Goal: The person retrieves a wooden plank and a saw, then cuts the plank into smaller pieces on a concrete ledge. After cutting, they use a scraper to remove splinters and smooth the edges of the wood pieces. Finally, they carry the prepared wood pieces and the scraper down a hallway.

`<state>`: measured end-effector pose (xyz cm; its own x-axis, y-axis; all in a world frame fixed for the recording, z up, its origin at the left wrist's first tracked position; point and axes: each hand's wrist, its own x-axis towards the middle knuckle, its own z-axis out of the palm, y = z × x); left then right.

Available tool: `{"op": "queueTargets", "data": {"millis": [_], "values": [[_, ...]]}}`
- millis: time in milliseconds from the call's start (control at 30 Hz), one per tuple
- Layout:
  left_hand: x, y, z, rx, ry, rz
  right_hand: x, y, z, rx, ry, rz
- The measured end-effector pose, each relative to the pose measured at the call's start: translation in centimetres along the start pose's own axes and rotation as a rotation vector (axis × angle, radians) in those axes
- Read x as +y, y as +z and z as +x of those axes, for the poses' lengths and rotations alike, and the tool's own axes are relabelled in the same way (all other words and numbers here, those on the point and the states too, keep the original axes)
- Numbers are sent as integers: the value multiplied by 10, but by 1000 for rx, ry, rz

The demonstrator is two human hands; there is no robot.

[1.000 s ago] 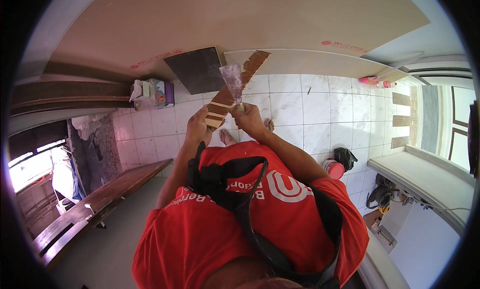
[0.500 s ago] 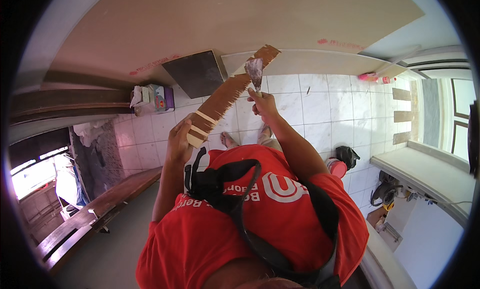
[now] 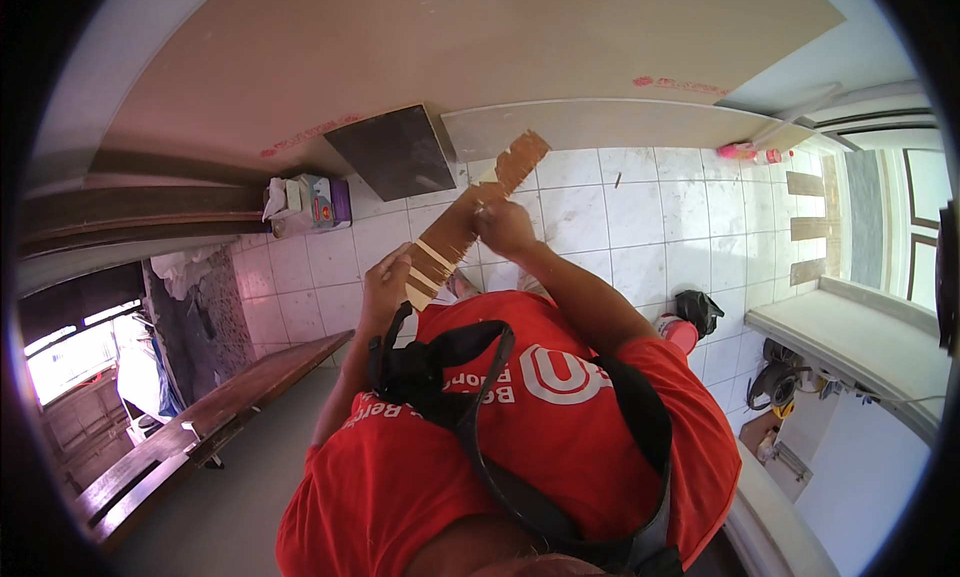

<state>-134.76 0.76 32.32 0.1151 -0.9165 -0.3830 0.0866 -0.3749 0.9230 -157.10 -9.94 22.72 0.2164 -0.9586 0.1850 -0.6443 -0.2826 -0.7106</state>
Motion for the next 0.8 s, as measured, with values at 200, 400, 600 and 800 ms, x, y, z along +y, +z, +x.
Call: {"op": "queueTargets", "data": {"millis": [200, 400, 600, 800], "values": [[-32, -14, 19, 90, -6, -119, -10, 1, -16, -174, -14, 35], [-8, -13, 17, 20, 48, -94, 17, -2, -10, -194, 647, 666], [-4, -7, 17, -29, 12, -37, 12, 4, 2, -208, 697, 859], [4, 12, 8, 4, -75, -41, 47, 25, -9, -7, 160, 335]]}}
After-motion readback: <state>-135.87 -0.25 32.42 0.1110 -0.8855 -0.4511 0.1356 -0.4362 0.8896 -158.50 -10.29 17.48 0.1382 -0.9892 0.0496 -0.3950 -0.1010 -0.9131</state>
